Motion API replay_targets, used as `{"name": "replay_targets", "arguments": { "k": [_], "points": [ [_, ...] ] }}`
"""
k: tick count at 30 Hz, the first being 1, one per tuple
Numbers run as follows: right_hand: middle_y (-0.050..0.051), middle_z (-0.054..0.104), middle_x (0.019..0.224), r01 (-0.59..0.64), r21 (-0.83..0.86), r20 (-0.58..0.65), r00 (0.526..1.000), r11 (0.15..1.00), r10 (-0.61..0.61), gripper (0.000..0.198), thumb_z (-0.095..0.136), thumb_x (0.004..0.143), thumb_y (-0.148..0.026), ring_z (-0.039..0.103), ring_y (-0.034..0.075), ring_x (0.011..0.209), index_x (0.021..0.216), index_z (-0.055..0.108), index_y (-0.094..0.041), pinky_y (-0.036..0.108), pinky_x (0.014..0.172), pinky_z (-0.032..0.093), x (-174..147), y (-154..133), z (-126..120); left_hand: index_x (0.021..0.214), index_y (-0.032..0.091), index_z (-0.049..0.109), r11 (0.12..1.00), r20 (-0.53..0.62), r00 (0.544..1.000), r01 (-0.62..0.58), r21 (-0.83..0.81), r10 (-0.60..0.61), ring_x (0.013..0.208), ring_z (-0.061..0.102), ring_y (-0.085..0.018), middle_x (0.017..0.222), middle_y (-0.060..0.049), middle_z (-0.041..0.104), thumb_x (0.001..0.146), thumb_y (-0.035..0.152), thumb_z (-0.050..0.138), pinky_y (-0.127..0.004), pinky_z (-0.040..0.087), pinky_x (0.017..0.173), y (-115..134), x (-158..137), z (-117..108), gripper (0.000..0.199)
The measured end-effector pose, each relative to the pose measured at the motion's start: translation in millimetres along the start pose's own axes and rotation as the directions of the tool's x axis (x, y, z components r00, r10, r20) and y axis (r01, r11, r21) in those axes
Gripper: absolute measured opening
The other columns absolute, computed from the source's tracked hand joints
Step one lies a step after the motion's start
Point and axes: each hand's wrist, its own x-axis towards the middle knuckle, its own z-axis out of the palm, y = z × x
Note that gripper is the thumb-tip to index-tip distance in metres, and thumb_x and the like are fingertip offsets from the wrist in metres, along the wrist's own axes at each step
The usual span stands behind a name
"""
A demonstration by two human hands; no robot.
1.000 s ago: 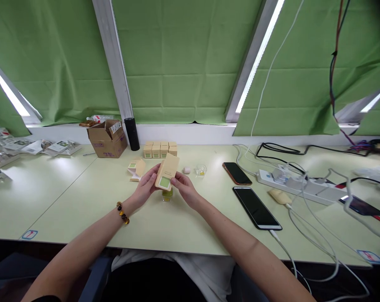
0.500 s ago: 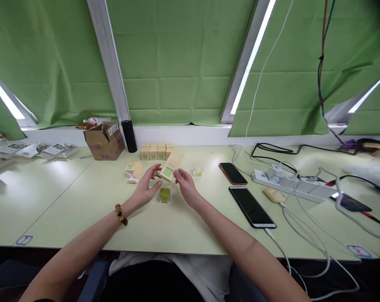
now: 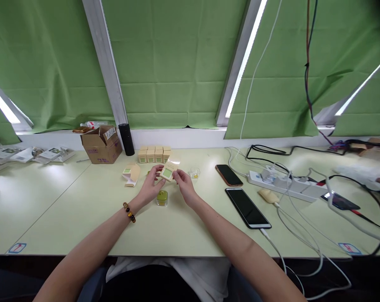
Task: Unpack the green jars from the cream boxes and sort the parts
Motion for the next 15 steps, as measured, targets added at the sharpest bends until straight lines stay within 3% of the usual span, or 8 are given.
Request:
{"name": "replay_targets", "arguments": {
  "k": [6, 15],
  "points": [
    [0.009, 0.077, 0.118, 0.012, 0.008, 0.057, 0.998, 1.0, -0.012, 0.058, 0.077, 0.078, -0.073, 0.066, 0.029, 0.12, 0.109, 0.07, -0.025, 0.044, 0.107, 0.049, -0.5, 5.0, 2.4, 0.139, 0.025, 0.048, 0.997, -0.007, 1.0, -0.024, -0.07, 0.024, 0.119, 0.059, -0.025, 0.143, -0.013, 0.055, 0.097, 0.038, 0.064, -0.043, 0.047, 0.103, -10.5, -10.2, -1.8, 0.046],
    [0.008, 0.079, 0.109, 0.023, -0.049, 0.122, 0.992, 0.999, -0.017, 0.059, 0.073, 0.083, -0.072, 0.071, 0.027, 0.107, 0.12, 0.065, -0.026, 0.044, 0.101, 0.051, -4.8, 5.9, 1.5, 0.138, 0.026, 0.047, 0.995, -0.026, 0.999, -0.04, -0.092, 0.038, 0.121, 0.057, -0.025, 0.141, -0.011, 0.054, 0.097, 0.035, 0.063, -0.042, 0.047, 0.103, -12.5, -15.2, -1.0, 0.045]
  ]
}}
